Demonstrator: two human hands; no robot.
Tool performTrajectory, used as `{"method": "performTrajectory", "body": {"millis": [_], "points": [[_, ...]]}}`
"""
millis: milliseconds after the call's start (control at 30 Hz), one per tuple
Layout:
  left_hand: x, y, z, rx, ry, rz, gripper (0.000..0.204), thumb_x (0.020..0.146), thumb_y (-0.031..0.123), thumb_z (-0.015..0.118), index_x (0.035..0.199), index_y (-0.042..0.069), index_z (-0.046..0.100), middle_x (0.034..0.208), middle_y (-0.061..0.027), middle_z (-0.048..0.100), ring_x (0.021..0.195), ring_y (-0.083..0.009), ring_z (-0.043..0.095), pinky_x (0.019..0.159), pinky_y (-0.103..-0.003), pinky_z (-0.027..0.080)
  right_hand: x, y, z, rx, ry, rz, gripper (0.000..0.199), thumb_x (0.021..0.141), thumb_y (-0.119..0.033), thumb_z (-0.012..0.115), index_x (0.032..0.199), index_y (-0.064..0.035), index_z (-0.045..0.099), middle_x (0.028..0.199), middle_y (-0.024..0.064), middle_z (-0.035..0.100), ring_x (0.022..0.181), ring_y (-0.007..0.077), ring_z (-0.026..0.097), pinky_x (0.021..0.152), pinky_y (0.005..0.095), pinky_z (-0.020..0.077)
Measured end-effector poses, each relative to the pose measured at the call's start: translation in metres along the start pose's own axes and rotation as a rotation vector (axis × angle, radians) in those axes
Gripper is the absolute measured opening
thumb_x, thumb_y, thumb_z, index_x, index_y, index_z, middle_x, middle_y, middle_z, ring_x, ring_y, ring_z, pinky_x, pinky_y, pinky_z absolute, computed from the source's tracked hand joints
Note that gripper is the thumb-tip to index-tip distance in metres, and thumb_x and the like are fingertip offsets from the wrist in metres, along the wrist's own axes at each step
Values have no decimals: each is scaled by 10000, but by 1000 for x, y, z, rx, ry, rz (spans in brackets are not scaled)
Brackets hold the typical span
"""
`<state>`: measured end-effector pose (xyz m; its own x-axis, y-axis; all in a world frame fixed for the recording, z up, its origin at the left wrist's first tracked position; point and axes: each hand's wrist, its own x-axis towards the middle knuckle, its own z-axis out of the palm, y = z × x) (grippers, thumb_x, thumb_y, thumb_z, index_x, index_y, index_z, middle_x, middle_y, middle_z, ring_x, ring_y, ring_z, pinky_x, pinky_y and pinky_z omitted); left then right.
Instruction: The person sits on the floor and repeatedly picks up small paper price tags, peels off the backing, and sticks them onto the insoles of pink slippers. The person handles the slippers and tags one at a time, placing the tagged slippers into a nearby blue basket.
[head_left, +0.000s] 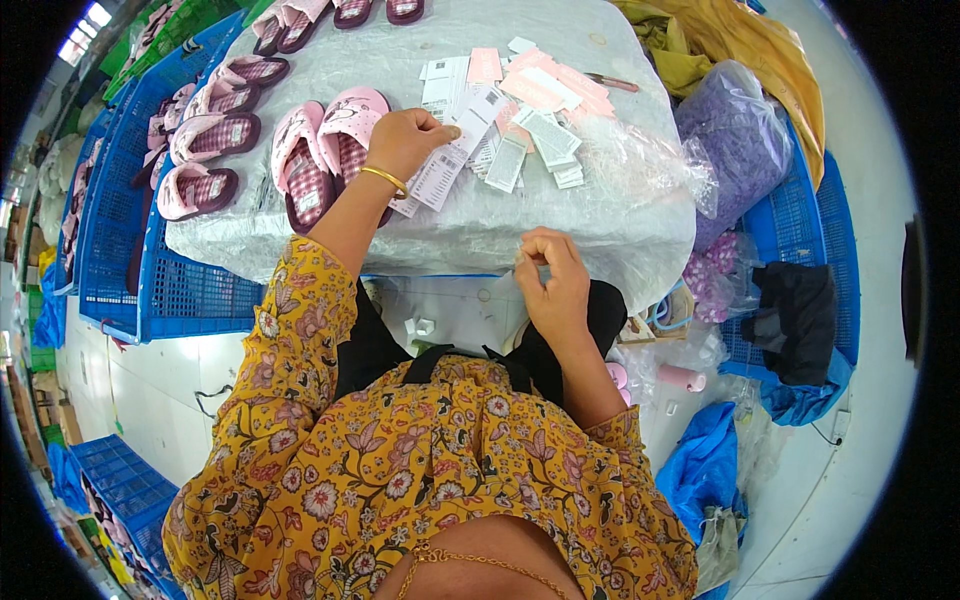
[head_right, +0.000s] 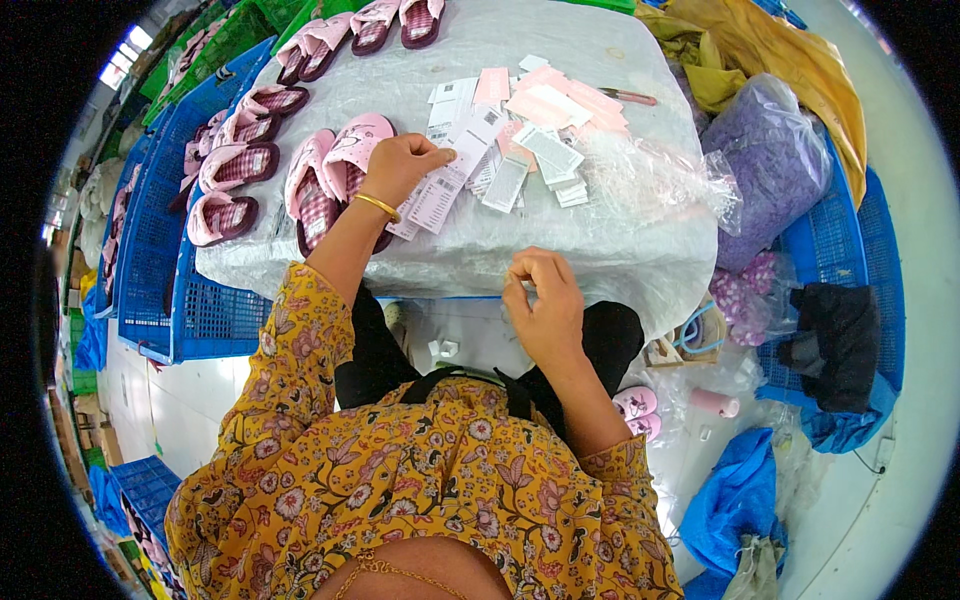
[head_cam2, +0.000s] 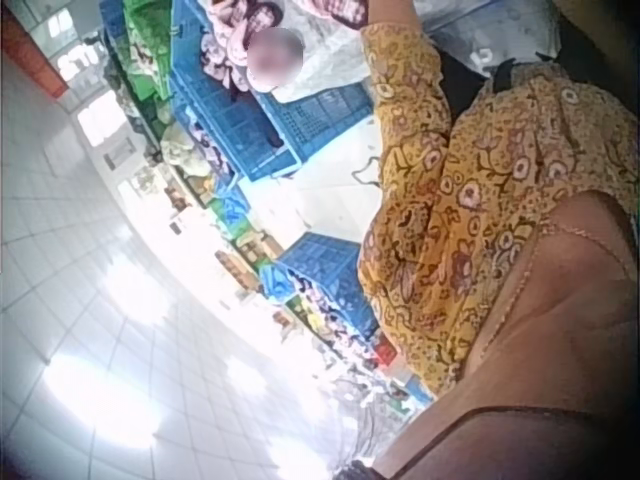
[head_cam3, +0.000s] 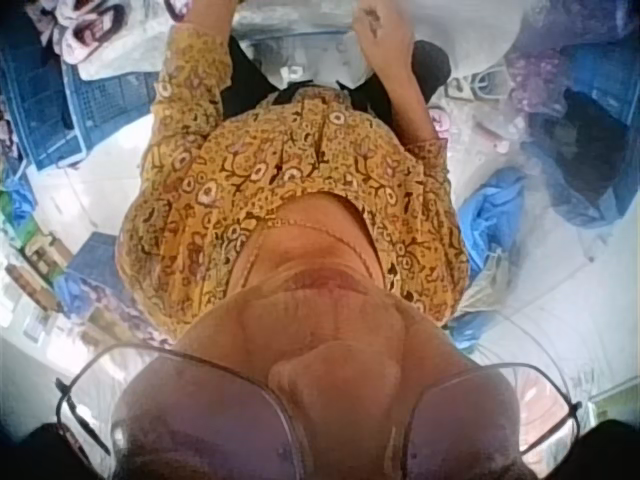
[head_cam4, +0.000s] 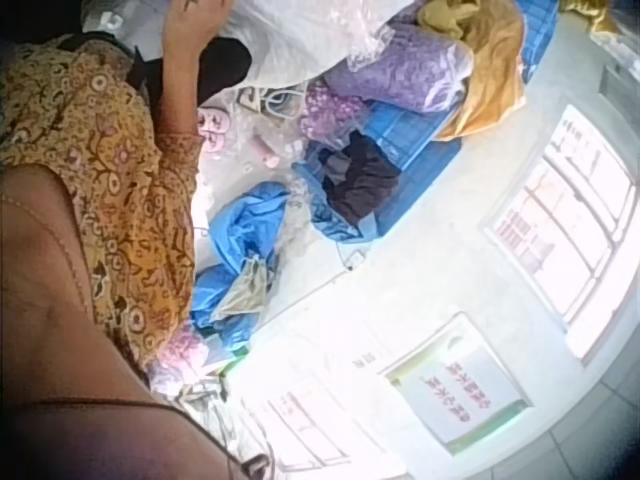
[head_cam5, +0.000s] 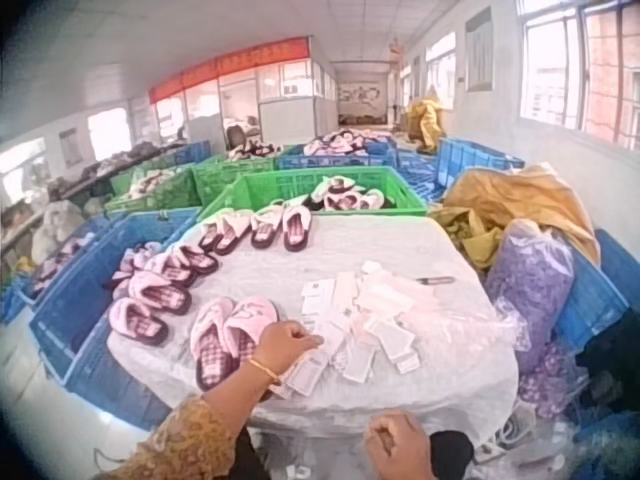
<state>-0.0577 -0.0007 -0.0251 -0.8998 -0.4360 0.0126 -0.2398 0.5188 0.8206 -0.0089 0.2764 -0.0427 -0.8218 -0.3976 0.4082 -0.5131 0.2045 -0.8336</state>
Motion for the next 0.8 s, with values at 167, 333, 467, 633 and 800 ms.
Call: {"method": "performTrajectory", "body": {"millis": [167,333,467,633,800], "points": [[3,6,-15,363,250,166,454,838,467,696,747,23,662,608,-132,607,539,-289,563,558,-403,459,9,-6,2,-45,-20,-59,121,807,-4,660,895,-16,577,982,124,640,835,230,628,742,317,509],[-18,37,-33,-68,172,157,360,916,299,687,731,-4,634,602,1,533,570,-68,420,520,-264,367,25,-18,6,188,-32,104,98,891,-74,643,945,-14,587,953,73,636,836,152,594,765,294,485],[-62,53,-24,-293,-103,120,259,940,234,666,823,4,670,678,56,548,629,-21,438,540,-211,364,49,-32,21,467,-3,212,119,944,-116,631,990,-11,600,934,24,628,820,80,551,746,255,470],[-93,48,-12,-419,-237,89,180,930,186,671,898,9,673,748,39,605,665,-25,497,589,-203,413,56,-29,35,516,43,254,123,956,-127,631,995,-14,605,884,-3,620,775,61,538,711,227,462],[-126,30,-1,-688,-360,-18,144,896,105,685,994,6,648,856,19,640,732,-34,553,650,-201,454,48,-30,34,408,88,219,135,952,-146,645,983,-23,602,852,-5,611,758,50,526,674,226,458]]}}
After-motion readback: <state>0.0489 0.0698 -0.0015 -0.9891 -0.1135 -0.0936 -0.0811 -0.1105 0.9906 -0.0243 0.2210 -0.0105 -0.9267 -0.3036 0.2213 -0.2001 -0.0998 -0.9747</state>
